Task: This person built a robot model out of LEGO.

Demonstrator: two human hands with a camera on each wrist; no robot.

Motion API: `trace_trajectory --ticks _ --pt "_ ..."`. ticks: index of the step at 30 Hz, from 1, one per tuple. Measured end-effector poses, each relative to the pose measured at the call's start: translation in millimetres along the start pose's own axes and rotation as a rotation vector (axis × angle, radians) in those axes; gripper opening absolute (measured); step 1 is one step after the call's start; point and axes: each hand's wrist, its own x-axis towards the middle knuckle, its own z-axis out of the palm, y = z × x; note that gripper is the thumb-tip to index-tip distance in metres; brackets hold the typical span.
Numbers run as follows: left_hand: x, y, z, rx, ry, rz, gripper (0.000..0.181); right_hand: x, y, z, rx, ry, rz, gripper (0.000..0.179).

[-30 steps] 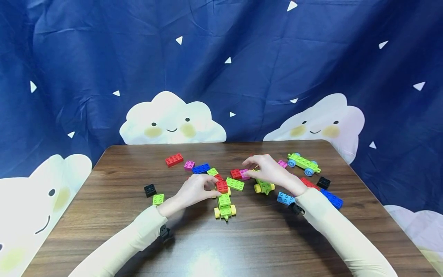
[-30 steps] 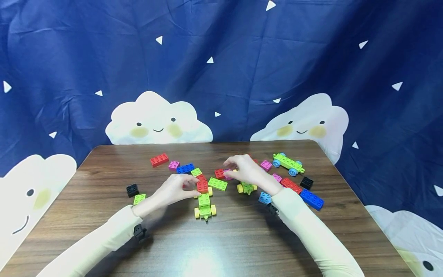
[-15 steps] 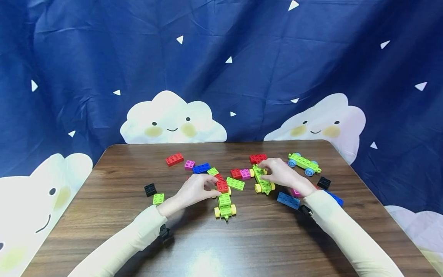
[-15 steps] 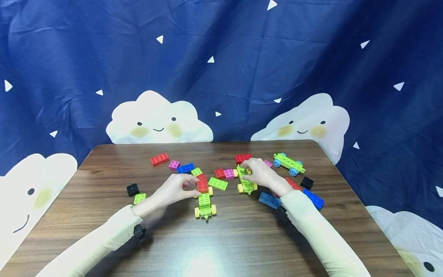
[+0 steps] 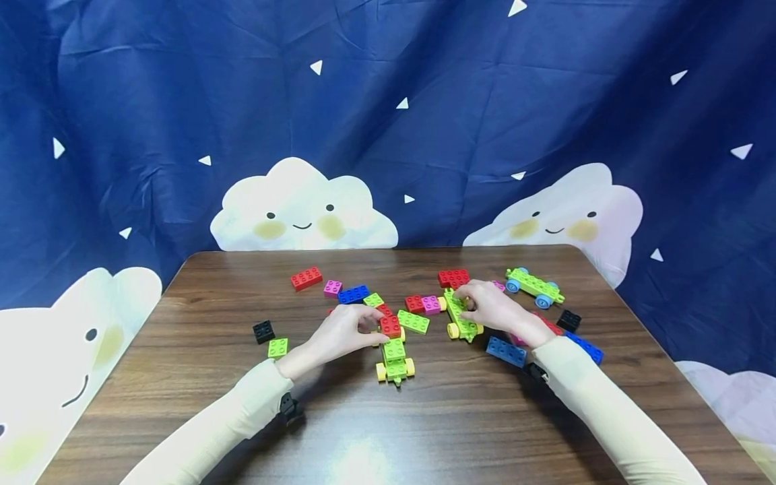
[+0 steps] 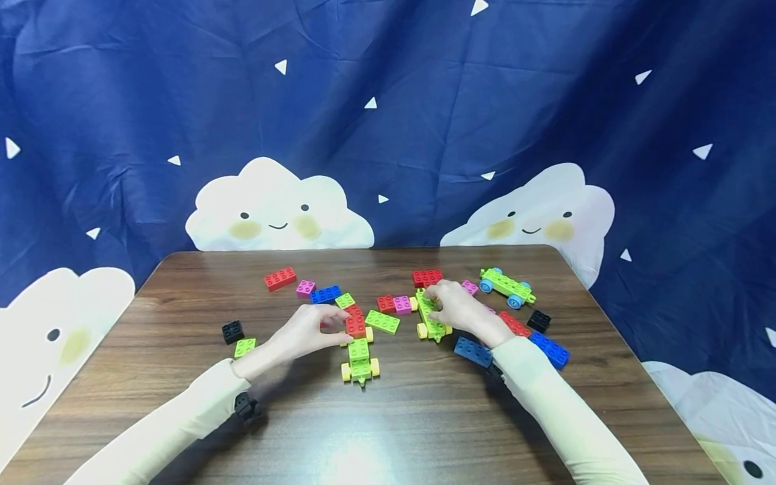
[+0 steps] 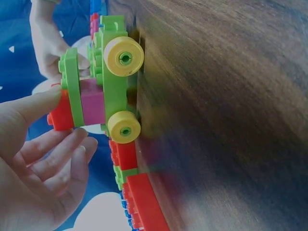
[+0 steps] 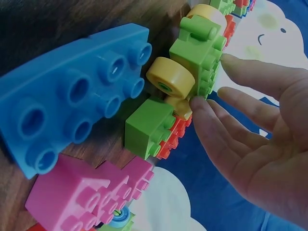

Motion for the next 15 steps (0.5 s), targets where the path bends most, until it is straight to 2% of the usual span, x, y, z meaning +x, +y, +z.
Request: trace_trajectory --ticks 9,15 --pt "0.2 -0.7 0.2 -0.001 0.008 0.012 0.036 -4.0 -2.4 -0.2 0.047 -0.01 0.028 0.036" --pt "-0.1 -0.4 0.2 0.001 0.015 0.017 0.036 -3.6 -2.1 -1.1 0.033 -0.014 0.027 0.039"
